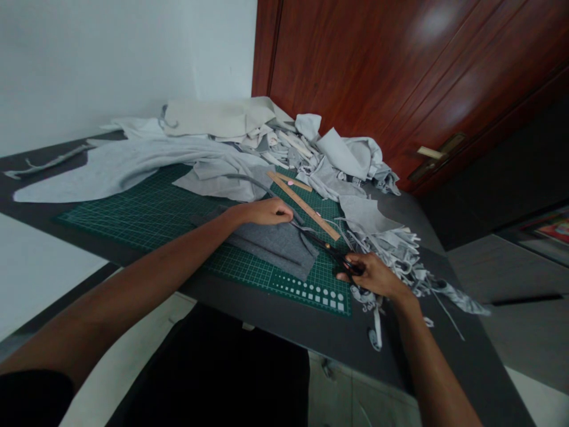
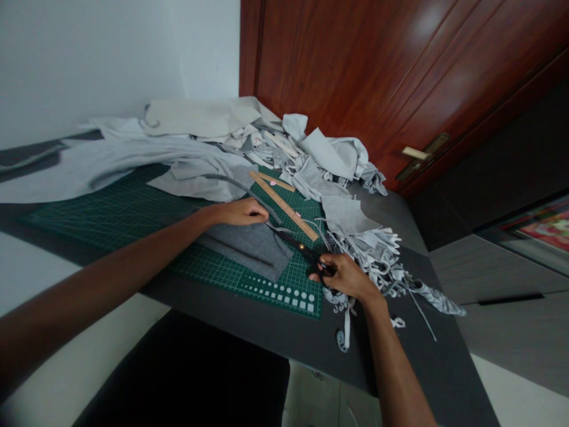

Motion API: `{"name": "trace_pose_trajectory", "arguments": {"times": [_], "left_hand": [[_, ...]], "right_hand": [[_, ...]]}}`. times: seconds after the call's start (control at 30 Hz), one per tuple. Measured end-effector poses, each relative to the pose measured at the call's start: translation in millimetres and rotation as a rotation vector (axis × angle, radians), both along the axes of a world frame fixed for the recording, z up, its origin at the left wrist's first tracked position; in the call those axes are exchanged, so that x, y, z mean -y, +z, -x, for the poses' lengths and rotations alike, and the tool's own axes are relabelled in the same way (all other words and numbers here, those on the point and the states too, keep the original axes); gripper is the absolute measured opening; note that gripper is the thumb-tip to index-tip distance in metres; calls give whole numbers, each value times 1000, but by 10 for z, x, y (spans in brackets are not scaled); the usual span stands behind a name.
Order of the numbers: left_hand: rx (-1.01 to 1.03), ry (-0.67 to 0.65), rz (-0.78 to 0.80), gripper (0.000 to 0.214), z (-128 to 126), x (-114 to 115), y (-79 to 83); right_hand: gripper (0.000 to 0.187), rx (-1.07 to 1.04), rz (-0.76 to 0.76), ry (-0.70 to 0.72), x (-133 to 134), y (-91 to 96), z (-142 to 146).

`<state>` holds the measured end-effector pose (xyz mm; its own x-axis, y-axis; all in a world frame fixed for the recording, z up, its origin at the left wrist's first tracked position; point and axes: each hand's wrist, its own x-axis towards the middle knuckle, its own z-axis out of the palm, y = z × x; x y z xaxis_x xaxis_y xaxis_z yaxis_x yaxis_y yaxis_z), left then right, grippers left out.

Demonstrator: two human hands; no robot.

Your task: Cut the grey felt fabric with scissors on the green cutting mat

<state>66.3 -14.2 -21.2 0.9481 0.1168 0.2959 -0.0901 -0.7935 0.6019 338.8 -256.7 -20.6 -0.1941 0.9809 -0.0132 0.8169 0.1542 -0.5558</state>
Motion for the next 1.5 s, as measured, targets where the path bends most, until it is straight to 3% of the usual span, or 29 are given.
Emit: {"name": "trace_pose_trajectory", "arguments": {"times": [1.5], "left_hand": [[-11, 4, -11, 27, 14, 18, 21]], "right_hand": [[41, -10, -4, 2, -10, -31, -46]]}}
